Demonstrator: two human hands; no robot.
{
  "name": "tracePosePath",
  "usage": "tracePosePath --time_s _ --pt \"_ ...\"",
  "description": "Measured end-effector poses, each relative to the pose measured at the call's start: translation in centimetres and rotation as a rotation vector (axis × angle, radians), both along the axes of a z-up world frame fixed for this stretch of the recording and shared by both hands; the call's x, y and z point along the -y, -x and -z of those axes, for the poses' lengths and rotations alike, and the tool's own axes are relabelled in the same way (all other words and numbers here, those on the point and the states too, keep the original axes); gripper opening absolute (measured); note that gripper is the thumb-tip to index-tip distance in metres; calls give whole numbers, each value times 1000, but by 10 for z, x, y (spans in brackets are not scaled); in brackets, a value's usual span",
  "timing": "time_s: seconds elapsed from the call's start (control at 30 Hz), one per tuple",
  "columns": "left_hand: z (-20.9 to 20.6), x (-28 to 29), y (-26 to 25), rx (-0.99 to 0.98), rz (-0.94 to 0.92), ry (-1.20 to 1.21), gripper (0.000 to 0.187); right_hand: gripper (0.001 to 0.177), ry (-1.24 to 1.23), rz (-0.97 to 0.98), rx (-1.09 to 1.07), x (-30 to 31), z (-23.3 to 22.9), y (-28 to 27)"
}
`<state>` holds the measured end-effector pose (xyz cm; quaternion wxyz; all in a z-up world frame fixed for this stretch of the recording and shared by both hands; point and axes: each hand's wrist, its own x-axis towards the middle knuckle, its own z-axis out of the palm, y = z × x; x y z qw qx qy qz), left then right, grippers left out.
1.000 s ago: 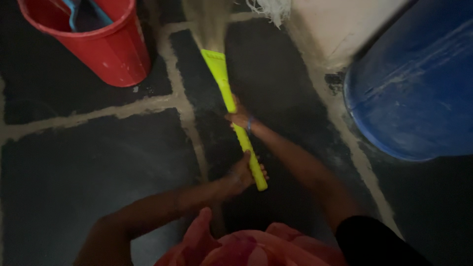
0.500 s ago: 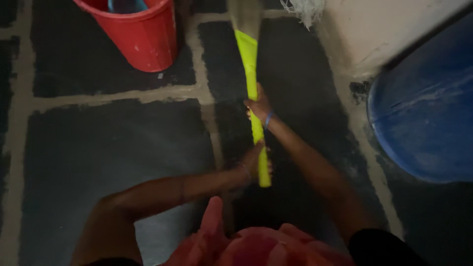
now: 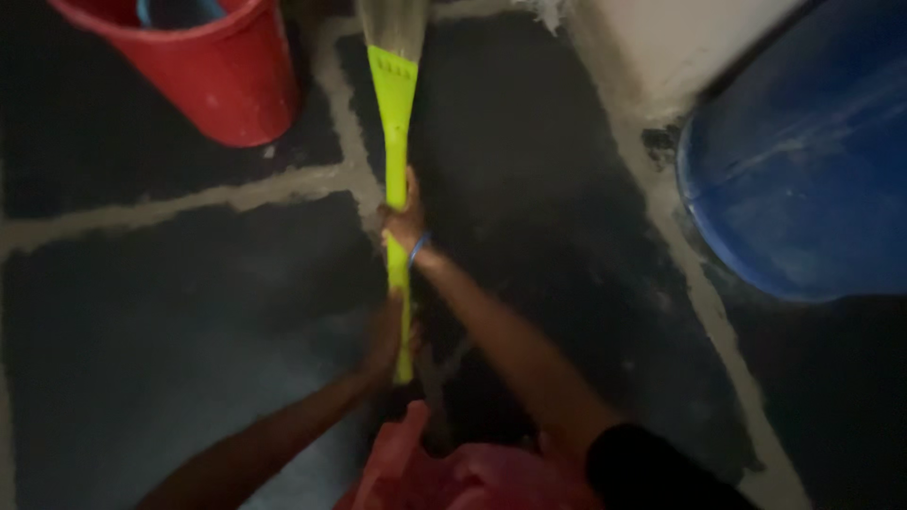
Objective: The person sweeps a stone floor using a grass broom, moving dust and debris together and then sweeping into a red bucket.
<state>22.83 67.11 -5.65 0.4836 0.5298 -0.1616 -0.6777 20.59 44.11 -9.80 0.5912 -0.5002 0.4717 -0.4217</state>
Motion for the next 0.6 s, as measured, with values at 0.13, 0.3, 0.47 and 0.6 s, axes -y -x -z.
tracePosePath --time_s 0.13,0.3,0.47,0.6 --pt "2 -41 -30 101 214 -223 70 95 98 183 115 -78 -17 4" --pt "27 -70 -62 60 420 -351 72 97 -107 220 103 -140 27 38" --pt "37 -64 -78 -71 456 -344 67 97 -249 163 62 -140 62 44" --pt "2 -90 -77 -14 201 -286 67 97 -201 -11 105 -132 58 -14"
